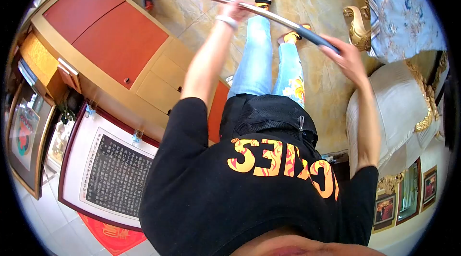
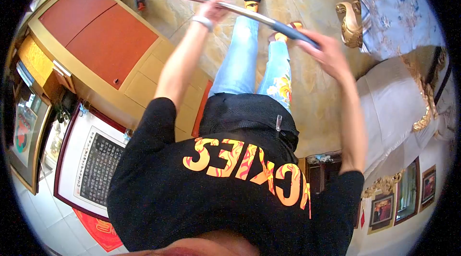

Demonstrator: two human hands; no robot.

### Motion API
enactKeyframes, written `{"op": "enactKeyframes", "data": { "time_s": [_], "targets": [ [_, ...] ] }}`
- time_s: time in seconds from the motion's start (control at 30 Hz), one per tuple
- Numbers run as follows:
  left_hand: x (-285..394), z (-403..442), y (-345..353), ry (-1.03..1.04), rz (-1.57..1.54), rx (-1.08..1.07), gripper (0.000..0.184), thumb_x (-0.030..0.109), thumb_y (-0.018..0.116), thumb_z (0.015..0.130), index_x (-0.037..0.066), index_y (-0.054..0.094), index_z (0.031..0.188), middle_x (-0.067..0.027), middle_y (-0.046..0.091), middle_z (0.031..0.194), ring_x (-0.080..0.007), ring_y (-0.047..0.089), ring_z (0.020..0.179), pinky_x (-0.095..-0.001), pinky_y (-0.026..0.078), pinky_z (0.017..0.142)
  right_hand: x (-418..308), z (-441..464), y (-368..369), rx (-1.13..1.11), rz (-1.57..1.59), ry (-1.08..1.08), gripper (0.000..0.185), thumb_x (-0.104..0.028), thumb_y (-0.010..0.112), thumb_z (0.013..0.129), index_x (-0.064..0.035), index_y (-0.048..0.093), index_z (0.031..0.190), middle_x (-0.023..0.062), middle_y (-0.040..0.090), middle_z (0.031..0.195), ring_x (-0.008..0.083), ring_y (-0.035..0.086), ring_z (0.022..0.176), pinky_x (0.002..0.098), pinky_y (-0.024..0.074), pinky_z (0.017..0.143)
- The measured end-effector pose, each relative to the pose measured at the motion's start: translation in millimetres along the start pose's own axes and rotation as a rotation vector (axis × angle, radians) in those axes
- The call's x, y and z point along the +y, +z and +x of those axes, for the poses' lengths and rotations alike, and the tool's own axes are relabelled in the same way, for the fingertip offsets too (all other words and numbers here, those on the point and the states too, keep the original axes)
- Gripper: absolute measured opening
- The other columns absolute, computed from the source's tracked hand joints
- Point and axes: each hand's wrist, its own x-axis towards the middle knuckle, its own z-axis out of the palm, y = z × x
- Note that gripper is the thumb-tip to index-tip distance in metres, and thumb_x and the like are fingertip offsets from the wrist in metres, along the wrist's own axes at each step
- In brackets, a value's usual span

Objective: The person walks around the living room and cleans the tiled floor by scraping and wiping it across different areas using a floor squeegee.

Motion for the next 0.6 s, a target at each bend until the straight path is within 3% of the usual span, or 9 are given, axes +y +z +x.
{"op": "enactKeyframes", "data": {
  "time_s": [0.07,0.13,0.2,0.27,0.3,0.4,0.43,0.53,0.6],
  "targets": [
    [-32.3,-26.0,64.3,-0.048,0.099,-0.109,0.027,0.016,0.041,0.081,-0.006,0.053,0.087,-0.0179,0.057,0.090,-0.0236,0.054,0.082,-0.0331,0.044,0.076,6.1,-43.2,-49.5,0.084,-0.002,0.226,0.027,-0.020,0.053,0.080,-0.0031,0.056,0.101,-0.0018,0.056,0.078,0.0055,0.045,0.065,0.0189,0.0373,0.058],
    [-109.4,11.5,115.8,-0.029,-0.128,-0.394,0.017,0.010,0.043,0.078,-0.003,0.050,0.069,-0.0156,0.056,0.071,-0.0239,0.053,0.059,-0.0312,0.046,0.060,35.4,-92.0,-98.6,0.272,-0.006,0.369,0.028,-0.026,0.050,0.081,-0.0029,0.059,0.095,-0.0050,0.049,0.067,0.0035,0.039,0.058,0.0180,0.0316,0.050],
    [-122.0,-33.4,186.9,-0.274,-0.434,-0.198,0.008,-0.002,0.044,0.073,-0.005,0.040,0.080,-0.0154,0.048,0.067,-0.0297,0.055,0.065,-0.0403,0.048,0.064,52.0,-131.2,-142.8,0.435,-0.093,0.542,0.029,-0.031,0.049,0.082,-0.0044,0.061,0.081,-0.0055,0.040,0.055,0.0029,0.034,0.048,0.0186,0.0248,0.042],
    [-139.5,-44.6,219.4,-0.311,-0.480,-0.171,0.022,-0.003,0.043,0.074,-0.002,0.031,0.092,-0.0187,0.048,0.078,-0.0326,0.055,0.064,-0.0477,0.047,0.065,66.4,-156.5,-163.9,0.582,-0.012,0.528,0.028,-0.031,0.050,0.081,-0.0068,0.057,0.070,-0.0054,0.039,0.053,0.0030,0.033,0.045,0.0180,0.0232,0.040],
    [-108.7,-74.2,220.3,-0.290,-0.307,-0.141,0.019,-0.003,0.043,0.074,-0.003,0.032,0.090,-0.0194,0.048,0.075,-0.0328,0.055,0.068,-0.0472,0.048,0.065,60.6,-149.1,-161.6,0.573,-0.002,0.530,0.028,-0.031,0.050,0.081,-0.0074,0.056,0.067,-0.0052,0.039,0.053,0.0029,0.034,0.045,0.0179,0.0232,0.040],
    [-87.7,-43.6,191.8,-0.274,-0.375,-0.134,0.015,-0.002,0.043,0.075,-0.005,0.034,0.087,-0.0200,0.049,0.074,-0.0333,0.056,0.071,-0.0462,0.048,0.065,45.9,-117.0,-145.8,0.541,0.029,0.481,0.029,-0.030,0.050,0.081,-0.0082,0.051,0.062,-0.0051,0.038,0.052,0.0028,0.034,0.045,0.0181,0.0233,0.040],
    [-66.9,-35.5,173.2,-0.192,-0.152,-0.160,0.011,0.000,0.042,0.075,-0.006,0.037,0.083,-0.0195,0.050,0.073,-0.0329,0.056,0.071,-0.0447,0.049,0.066,44.7,-93.6,-137.5,0.528,0.035,0.432,0.029,-0.029,0.050,0.081,-0.0078,0.050,0.061,-0.0051,0.037,0.052,0.0027,0.033,0.046,0.0183,0.0232,0.040],
    [3.4,-6.5,112.9,0.041,-0.306,0.026,0.014,-0.001,0.042,0.074,-0.008,0.039,0.086,-0.0222,0.052,0.080,-0.0319,0.056,0.072,-0.0424,0.050,0.064,10.3,5.4,-92.6,0.427,0.009,0.193,0.027,-0.024,0.050,0.081,-0.0024,0.053,0.065,-0.0048,0.039,0.057,0.0041,0.033,0.051,0.0201,0.0251,0.045],
    [60.6,8.5,60.9,0.167,-0.318,0.074,0.006,0.001,0.043,0.074,-0.003,0.045,0.079,-0.0173,0.053,0.069,-0.0289,0.056,0.064,-0.0397,0.050,0.063,-8.1,76.6,-57.7,0.339,0.011,0.095,0.025,-0.026,0.052,0.079,-0.0023,0.057,0.071,-0.0029,0.042,0.056,0.0045,0.035,0.050,0.0216,0.0278,0.042]
  ]
}}
